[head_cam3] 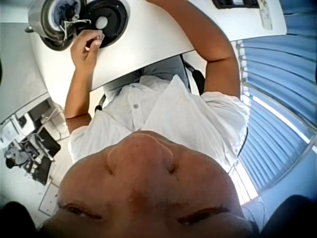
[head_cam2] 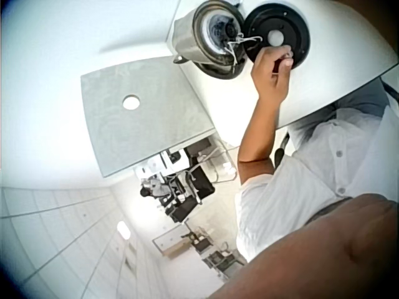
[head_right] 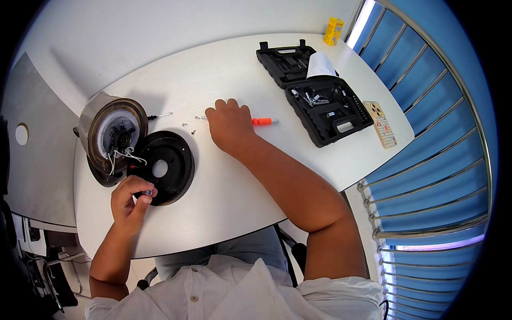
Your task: The person assembles a small electric kettle by inserting screws into the base and tightening them with a screwdriver. They then attach the base to the kettle body and secure it by hand.
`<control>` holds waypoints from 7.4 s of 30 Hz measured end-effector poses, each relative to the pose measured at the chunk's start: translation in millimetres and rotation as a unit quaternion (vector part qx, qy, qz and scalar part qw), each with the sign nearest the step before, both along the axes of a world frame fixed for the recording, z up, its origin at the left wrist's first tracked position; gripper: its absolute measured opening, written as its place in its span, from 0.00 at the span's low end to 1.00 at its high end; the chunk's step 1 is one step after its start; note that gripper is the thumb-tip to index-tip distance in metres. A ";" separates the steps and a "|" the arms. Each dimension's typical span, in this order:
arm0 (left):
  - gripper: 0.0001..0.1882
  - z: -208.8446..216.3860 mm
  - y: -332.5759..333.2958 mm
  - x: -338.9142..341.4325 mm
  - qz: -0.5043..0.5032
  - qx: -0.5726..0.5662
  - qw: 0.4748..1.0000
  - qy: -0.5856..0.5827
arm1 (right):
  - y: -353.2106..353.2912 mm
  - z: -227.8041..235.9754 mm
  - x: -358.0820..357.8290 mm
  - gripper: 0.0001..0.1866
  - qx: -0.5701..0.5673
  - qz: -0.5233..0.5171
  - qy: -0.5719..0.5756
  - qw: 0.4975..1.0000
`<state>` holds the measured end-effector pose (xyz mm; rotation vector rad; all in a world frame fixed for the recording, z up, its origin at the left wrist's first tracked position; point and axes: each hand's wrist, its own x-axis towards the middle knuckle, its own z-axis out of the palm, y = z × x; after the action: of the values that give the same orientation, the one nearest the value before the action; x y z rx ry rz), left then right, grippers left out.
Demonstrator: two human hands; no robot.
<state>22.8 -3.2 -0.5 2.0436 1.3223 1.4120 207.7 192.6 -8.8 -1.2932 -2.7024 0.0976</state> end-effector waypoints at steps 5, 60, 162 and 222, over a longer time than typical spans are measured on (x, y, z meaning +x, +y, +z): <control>0.07 -0.2 1.2 1.8 0.005 0.001 1.000 0.000 | 0.5 -2.2 2.7 0.09 0.023 0.006 0.011 1.000; 0.19 -20.5 -2.2 -3.4 0.031 -0.066 0.989 -0.127 | 106.0 22.4 321.3 0.10 0.025 -0.349 0.396 0.849; 0.07 -2.3 0.1 -4.4 0.040 -0.094 0.995 0.001 | -84.4 12.4 -15.4 0.17 -0.569 0.192 0.517 0.610; 0.30 -10.0 3.7 -11.4 -0.096 -0.144 0.912 -0.371 | -76.4 8.7 -11.9 0.17 -0.479 0.181 0.510 0.691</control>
<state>11.4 0.5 -10.5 1.2028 0.8941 1.5558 195.9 116.2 -0.1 -0.4066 -1.7211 1.8234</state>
